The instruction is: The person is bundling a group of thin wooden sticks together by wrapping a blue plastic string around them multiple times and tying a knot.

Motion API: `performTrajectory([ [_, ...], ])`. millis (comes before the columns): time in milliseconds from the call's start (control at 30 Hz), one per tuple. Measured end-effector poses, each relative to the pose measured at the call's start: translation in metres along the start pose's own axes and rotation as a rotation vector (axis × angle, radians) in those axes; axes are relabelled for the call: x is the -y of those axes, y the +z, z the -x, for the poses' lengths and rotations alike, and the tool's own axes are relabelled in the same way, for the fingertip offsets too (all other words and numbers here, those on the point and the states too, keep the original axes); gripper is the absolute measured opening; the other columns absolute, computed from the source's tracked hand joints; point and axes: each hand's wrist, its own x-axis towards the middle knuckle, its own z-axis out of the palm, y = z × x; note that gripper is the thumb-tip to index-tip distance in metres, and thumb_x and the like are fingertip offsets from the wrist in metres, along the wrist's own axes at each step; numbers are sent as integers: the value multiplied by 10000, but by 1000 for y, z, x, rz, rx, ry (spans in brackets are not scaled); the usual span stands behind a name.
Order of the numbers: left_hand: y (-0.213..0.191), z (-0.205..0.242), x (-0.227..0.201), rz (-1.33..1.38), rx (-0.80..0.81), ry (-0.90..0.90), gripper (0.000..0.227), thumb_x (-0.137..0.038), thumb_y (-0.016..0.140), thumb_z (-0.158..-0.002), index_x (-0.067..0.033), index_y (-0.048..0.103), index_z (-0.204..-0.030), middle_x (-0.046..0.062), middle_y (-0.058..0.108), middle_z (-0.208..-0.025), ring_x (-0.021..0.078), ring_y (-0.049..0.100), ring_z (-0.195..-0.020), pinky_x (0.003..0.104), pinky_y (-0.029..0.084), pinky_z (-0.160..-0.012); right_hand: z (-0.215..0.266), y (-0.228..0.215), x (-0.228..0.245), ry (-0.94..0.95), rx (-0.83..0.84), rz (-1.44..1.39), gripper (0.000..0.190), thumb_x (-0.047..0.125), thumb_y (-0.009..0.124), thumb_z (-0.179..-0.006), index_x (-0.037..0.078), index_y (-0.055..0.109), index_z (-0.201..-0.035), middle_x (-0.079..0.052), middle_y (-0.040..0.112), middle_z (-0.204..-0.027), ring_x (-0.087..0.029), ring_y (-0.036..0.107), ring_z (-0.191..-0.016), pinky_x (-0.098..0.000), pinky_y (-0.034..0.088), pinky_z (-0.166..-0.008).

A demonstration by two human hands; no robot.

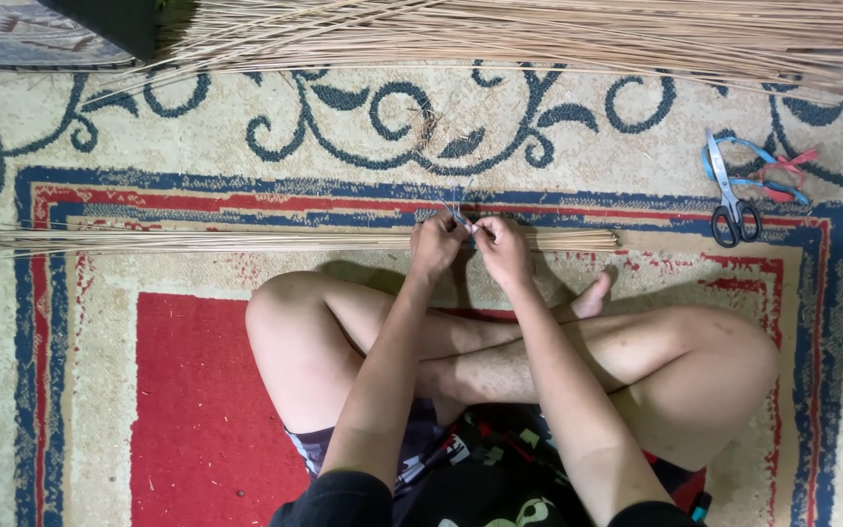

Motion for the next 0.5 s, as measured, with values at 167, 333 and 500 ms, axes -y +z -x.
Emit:
performTrajectory([
  [167, 20, -22, 29, -63, 15, -39, 156, -408, 680, -938, -305, 760, -1024, 15, 781, -1081, 289, 669, -1210, 439, 304, -1201, -3, 6, -19, 2, 14, 27, 203, 323, 689, -980, 145, 724, -1071, -164, 758, -1056, -363, 695, -1084, -477, 559, -918],
  [333, 21, -22, 30, -79, 20, -19, 166, -366, 646, -974, -256, 755, -1035, 48, 771, -1128, 304, 651, -1252, 460, 249, -1228, -4, 7, -18, 64, 58, 16, 243, 343, 652, -995, 129, 692, -1102, -186, 743, -1112, -381, 674, -1131, -511, 537, -953],
  [500, 33, -38, 48, -74, 12, -13, 189, -390, 670, -959, -240, 766, -1021, 37, 785, -1092, 311, 674, -1212, 475, 248, -1234, -10, 23, -35, -27, -84, 46, 173, 276, 700, -929, 112, 679, -979, -161, 726, -946, -355, 693, -1010, -459, 558, -875],
])
